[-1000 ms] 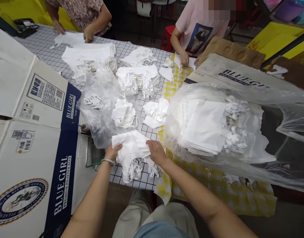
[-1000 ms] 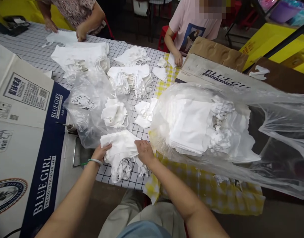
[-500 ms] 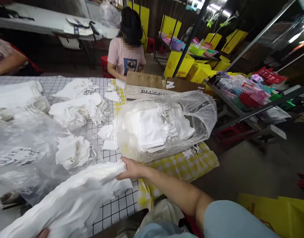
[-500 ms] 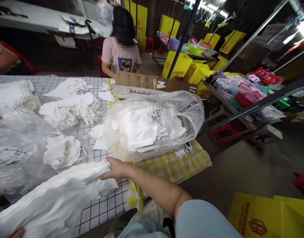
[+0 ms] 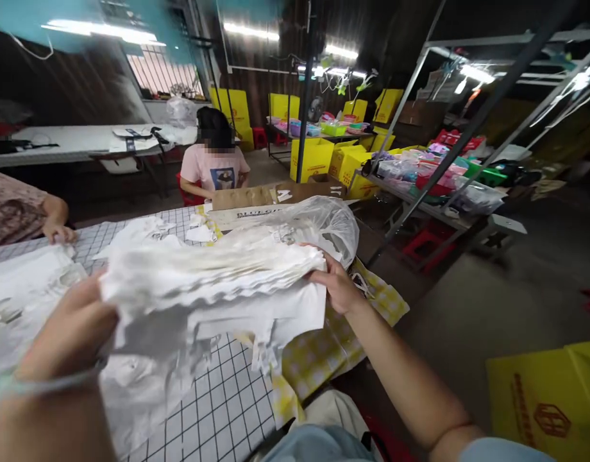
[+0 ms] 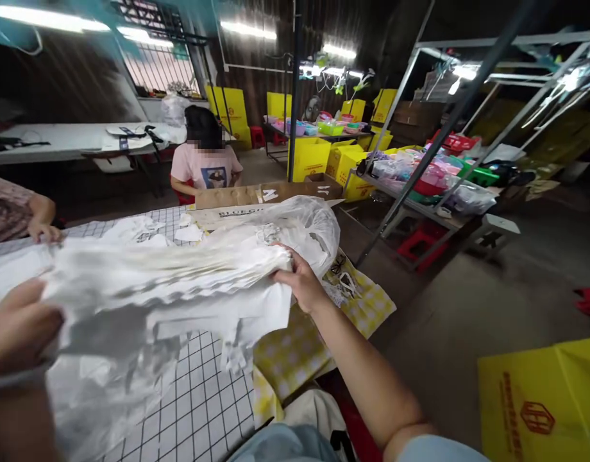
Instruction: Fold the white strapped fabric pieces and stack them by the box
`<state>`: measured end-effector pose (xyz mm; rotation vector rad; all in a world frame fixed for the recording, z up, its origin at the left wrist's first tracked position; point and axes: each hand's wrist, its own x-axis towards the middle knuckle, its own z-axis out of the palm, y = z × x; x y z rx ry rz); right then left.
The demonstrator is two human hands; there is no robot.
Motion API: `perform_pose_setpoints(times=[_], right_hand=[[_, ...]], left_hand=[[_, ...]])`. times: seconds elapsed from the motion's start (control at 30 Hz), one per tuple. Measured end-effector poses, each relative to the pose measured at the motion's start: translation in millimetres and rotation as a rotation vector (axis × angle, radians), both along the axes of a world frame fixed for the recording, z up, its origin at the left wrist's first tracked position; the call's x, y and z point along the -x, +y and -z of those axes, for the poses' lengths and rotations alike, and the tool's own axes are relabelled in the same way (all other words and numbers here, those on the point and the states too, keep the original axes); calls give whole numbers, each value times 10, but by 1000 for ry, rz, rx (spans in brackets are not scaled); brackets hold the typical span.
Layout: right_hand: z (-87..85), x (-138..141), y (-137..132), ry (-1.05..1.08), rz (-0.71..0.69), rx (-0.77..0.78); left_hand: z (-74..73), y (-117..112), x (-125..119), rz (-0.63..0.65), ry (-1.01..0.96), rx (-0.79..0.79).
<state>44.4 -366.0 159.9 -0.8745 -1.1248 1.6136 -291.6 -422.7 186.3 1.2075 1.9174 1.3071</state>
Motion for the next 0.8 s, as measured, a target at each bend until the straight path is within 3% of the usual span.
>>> perform_pose_setpoints(times=[0.1, 0.2, 0.3, 0.43, 0.57, 0.67, 0.8], right_hand=[[203, -230, 213, -19, 183, 21], [465, -404, 506, -11, 309, 75], [739, -553, 869, 1, 422, 167], [1149, -766, 1349, -101, 557, 267], [1577, -1010, 1648, -200, 636, 402], [1784, -1152, 1744, -193, 618, 508], [1870, -1240, 1798, -208, 539, 551]], left_hand=[[-309, 697, -306, 263, -46, 36], [-477, 1578, -793, 427, 129, 20], [-486, 2372, -1355, 572, 486, -46], [-275, 3127, -2070, 632, 938, -1], [91, 3449, -2580, 785, 1079, 144], [394, 3395, -2839, 818, 1155, 253], [858, 3224, -3063, 829, 1228, 334]])
